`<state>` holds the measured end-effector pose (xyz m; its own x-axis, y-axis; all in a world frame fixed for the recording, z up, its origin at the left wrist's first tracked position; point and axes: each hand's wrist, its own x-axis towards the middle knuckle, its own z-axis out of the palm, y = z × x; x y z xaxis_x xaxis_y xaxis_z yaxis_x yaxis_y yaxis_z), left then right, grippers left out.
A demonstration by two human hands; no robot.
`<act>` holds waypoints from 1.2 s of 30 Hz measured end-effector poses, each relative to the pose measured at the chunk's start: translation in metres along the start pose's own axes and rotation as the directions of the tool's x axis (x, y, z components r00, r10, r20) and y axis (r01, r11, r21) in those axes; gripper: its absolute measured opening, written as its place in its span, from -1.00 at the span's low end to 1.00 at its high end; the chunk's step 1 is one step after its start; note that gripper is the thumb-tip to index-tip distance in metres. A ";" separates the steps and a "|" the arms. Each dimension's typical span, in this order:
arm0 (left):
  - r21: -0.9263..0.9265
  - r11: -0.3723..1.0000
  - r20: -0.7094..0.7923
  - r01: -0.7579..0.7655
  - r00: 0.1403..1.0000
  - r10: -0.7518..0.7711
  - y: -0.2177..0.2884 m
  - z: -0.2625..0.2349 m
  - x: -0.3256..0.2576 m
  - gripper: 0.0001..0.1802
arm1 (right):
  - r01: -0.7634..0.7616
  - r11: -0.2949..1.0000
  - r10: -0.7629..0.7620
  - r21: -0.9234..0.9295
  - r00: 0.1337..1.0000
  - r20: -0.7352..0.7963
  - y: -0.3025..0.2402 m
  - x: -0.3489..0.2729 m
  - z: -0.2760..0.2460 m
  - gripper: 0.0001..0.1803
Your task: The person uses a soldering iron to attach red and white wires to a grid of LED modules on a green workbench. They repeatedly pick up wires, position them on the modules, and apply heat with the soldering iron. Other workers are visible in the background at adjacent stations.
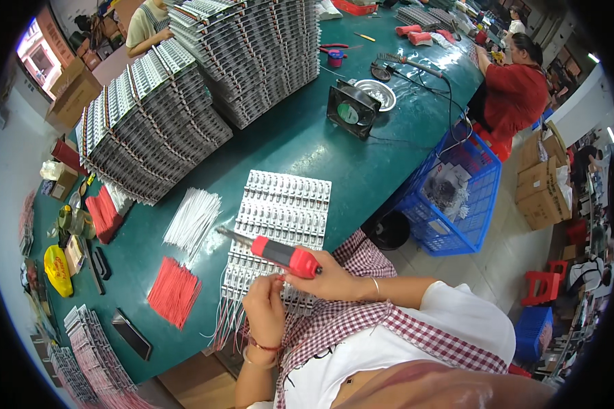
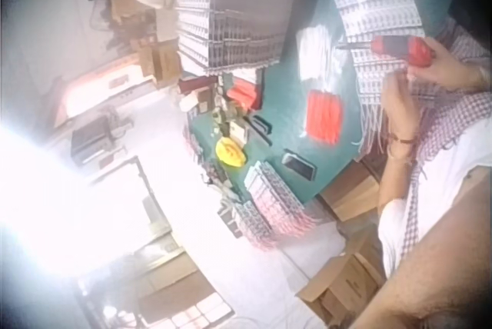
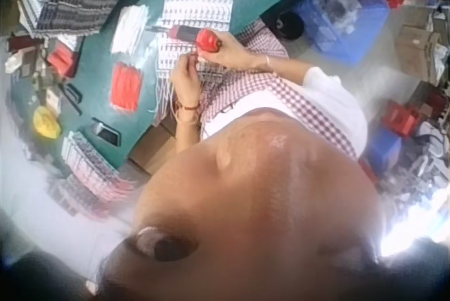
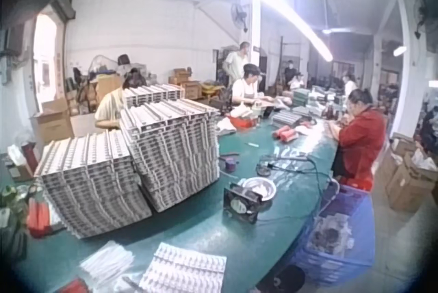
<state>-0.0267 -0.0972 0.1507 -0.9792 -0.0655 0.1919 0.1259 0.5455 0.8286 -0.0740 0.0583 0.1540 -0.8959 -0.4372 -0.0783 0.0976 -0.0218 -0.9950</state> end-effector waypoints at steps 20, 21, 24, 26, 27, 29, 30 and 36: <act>-0.944 0.103 -0.328 -0.313 0.866 -0.377 0.008 -0.008 0.104 -0.90 | 0.060 0.998 -0.066 -0.032 0.957 -0.283 -0.024 0.013 0.003 -0.78; -0.943 0.101 -0.330 -0.316 0.867 -0.374 0.008 -0.006 0.105 -0.91 | 0.058 0.997 -0.071 -0.053 0.959 -0.273 -0.021 0.012 0.003 -0.78; -0.948 0.052 -0.309 -0.314 0.869 -0.386 0.012 -0.006 0.108 -0.91 | 0.052 0.998 -0.063 -0.045 0.951 -0.301 -0.015 0.007 0.005 -0.73; -0.951 0.059 -0.302 -0.304 0.872 -0.384 0.012 -0.004 0.108 -0.92 | 0.000 1.000 -0.007 -0.020 0.938 -0.345 -0.012 0.003 0.003 -0.60; -0.952 0.063 -0.300 -0.299 0.874 -0.383 0.012 -0.004 0.107 -0.92 | -0.007 1.000 0.014 0.021 0.934 -0.357 -0.012 0.002 0.001 -0.59; -0.950 0.015 -0.291 -0.311 0.868 -0.402 0.004 -0.011 0.108 -0.93 | 0.026 0.997 0.006 0.078 0.924 -0.383 -0.016 0.000 -0.004 -0.58; -0.948 -0.009 -0.286 -0.317 0.866 -0.411 -0.003 -0.017 0.108 -0.93 | 0.063 0.993 -0.020 0.096 0.918 -0.397 -0.018 -0.002 -0.007 -0.58; -0.999 -0.028 -0.004 -0.022 0.850 -0.526 -0.043 0.017 0.076 -0.84 | 0.284 0.951 -0.216 0.120 0.891 -0.399 -0.033 0.001 -0.025 -0.55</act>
<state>-0.1095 -0.1117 0.1213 -0.8981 -0.3464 -0.2708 0.1770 -0.8487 0.4983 -0.0885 0.0814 0.1849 -0.9924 -0.0266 0.1202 -0.1097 -0.2525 -0.9613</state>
